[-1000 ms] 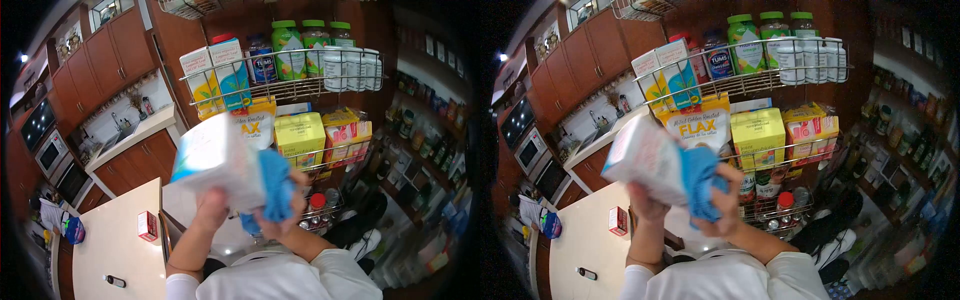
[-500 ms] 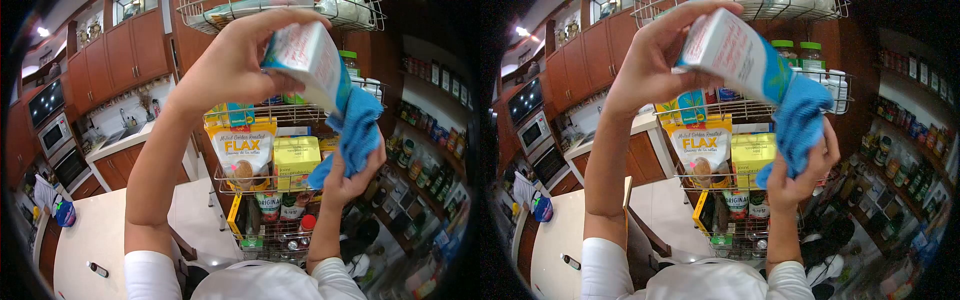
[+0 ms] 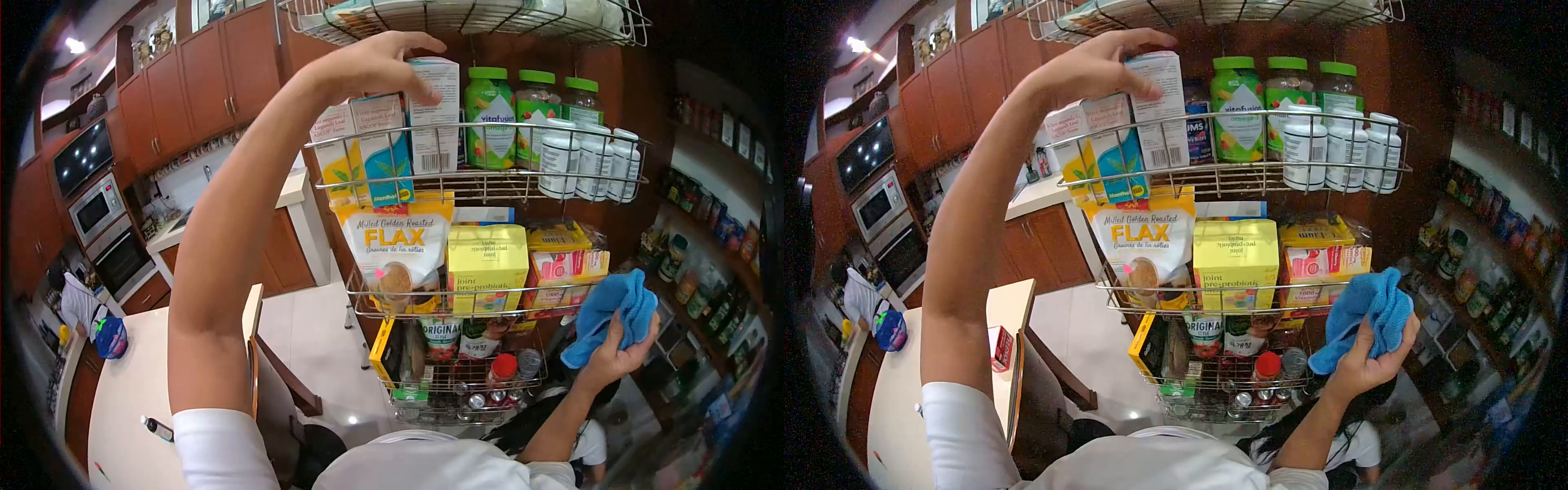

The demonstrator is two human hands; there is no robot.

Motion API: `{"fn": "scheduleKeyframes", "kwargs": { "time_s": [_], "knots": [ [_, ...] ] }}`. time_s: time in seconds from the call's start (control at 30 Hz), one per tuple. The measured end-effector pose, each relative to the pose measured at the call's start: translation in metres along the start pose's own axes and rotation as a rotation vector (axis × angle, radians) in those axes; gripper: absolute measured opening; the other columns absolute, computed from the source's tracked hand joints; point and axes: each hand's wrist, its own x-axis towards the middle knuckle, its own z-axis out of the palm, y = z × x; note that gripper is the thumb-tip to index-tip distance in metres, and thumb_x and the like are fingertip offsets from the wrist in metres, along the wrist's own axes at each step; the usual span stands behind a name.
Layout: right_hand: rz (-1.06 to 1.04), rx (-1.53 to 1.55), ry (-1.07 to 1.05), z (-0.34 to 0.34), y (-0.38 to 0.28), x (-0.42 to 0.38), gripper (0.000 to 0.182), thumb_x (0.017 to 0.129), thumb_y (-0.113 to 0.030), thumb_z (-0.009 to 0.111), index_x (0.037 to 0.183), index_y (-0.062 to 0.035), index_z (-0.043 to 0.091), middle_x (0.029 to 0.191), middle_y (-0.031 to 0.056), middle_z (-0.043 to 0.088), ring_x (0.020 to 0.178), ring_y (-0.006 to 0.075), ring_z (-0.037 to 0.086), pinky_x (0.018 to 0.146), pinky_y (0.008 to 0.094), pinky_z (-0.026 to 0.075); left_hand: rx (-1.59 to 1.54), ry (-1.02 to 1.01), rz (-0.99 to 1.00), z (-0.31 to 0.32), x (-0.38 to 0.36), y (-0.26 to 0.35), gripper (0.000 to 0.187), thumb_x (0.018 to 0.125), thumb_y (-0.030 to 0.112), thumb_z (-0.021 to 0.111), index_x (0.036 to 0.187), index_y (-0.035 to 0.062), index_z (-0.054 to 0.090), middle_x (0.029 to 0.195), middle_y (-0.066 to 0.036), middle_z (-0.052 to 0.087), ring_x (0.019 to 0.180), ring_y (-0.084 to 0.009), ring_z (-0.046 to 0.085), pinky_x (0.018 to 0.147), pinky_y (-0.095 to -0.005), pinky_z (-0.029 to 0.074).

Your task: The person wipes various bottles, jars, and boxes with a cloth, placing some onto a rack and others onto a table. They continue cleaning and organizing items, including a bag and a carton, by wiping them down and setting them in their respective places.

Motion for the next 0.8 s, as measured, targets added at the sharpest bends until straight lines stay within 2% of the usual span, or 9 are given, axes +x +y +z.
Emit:
{"fn": "scheduleKeyframes", "kwargs": {
  "time_s": [0.13,0.2,0.33,0.4,0.43,0.47,0.53,0.63,0.8],
  "knots": [
    [0.054,0.027,-0.064,-0.006,0.004,-0.005,0.034,0.086,0.003,0.058,0.119,0.0046,0.050,0.114,0.0078,0.054,0.104,0.0171,0.051,0.094,0.0304,0.038,0.188,-0.053,-0.157,0.013,0.017,0.003,0.080,0.065,0.040,0.076,0.129,0.0013,0.049,0.121,-0.023,0.056,0.111,-0.0320,0.055,0.098,-0.0406,0.042],
    [0.051,0.006,-0.074,-0.009,0.010,-0.007,0.035,0.086,0.003,0.058,0.120,0.0047,0.050,0.115,0.0078,0.054,0.104,0.0171,0.052,0.094,0.0304,0.038,0.359,-0.090,-0.168,0.028,0.042,-0.005,0.092,0.056,0.054,0.075,0.128,0.0010,0.052,0.112,-0.021,0.061,0.096,-0.0309,0.063,0.086,-0.0376,0.050],
    [0.073,0.041,-0.055,-0.013,0.018,-0.012,0.036,0.085,0.005,0.058,0.121,0.0051,0.050,0.115,0.0078,0.055,0.104,0.0173,0.052,0.095,0.0303,0.038,0.416,-0.337,-0.380,0.028,0.033,0.047,0.088,0.060,0.051,0.079,0.125,-0.0016,0.054,0.110,-0.020,0.063,0.098,-0.0288,0.063,0.090,-0.0377,0.049],
    [0.080,0.030,-0.042,-0.015,0.020,-0.014,0.036,0.085,0.005,0.058,0.121,0.0050,0.050,0.115,0.0081,0.055,0.104,0.0173,0.052,0.095,0.0302,0.038,0.465,-0.654,-0.509,0.016,0.039,0.054,0.080,0.081,0.053,0.061,0.141,0.0050,0.035,0.142,-0.022,0.037,0.133,-0.0321,0.033,0.107,-0.0405,0.029],
    [0.091,0.019,-0.017,-0.016,0.022,-0.017,0.037,0.086,0.005,0.057,0.121,0.0049,0.049,0.115,0.0083,0.055,0.104,0.0172,0.052,0.095,0.0301,0.038,0.298,-0.543,-0.486,0.014,0.029,0.045,0.099,0.077,0.075,0.047,0.143,0.0037,0.030,0.147,-0.023,0.027,0.137,-0.0325,0.025,0.109,-0.0456,0.024],
    [0.096,0.016,-0.013,-0.016,0.022,-0.017,0.037,0.086,0.005,0.057,0.121,0.0049,0.049,0.115,0.0083,0.055,0.104,0.0172,0.052,0.095,0.0301,0.038,0.301,-0.549,-0.484,0.003,0.029,0.043,0.099,0.077,0.075,0.047,0.143,0.0037,0.030,0.147,-0.023,0.027,0.137,-0.0325,0.025,0.109,-0.0456,0.024],
    [0.079,-0.010,-0.031,-0.016,0.021,-0.014,0.036,0.086,0.005,0.057,0.121,0.0048,0.049,0.114,0.0083,0.056,0.103,0.0169,0.053,0.095,0.0301,0.038,-0.145,-0.813,-0.465,-0.025,0.008,0.083,0.087,0.083,0.058,0.056,0.142,-0.0004,0.030,0.149,-0.021,0.023,0.137,-0.0304,0.026,0.111,-0.0432,0.022],
    [0.116,0.006,-0.025,-0.015,0.018,-0.013,0.035,0.086,0.005,0.057,0.120,0.0046,0.050,0.113,0.0083,0.056,0.103,0.0171,0.053,0.094,0.0303,0.039,0.101,-0.605,-0.233,-0.012,0.039,0.008,0.079,0.083,0.042,0.064,0.142,0.0002,0.031,0.147,-0.020,0.029,0.134,-0.0280,0.031,0.109,-0.0374,0.026],
    [0.102,-0.020,-0.047,-0.015,0.020,-0.011,0.034,0.083,0.003,0.059,0.116,0.0041,0.051,0.110,0.0084,0.055,0.101,0.0184,0.053,0.093,0.0314,0.039,-0.144,-0.579,-0.333,-0.003,0.024,0.019,0.065,0.082,0.029,0.068,0.136,0.0019,0.043,0.138,-0.017,0.044,0.127,-0.0259,0.041,0.105,-0.0333,0.033]
  ]
}}
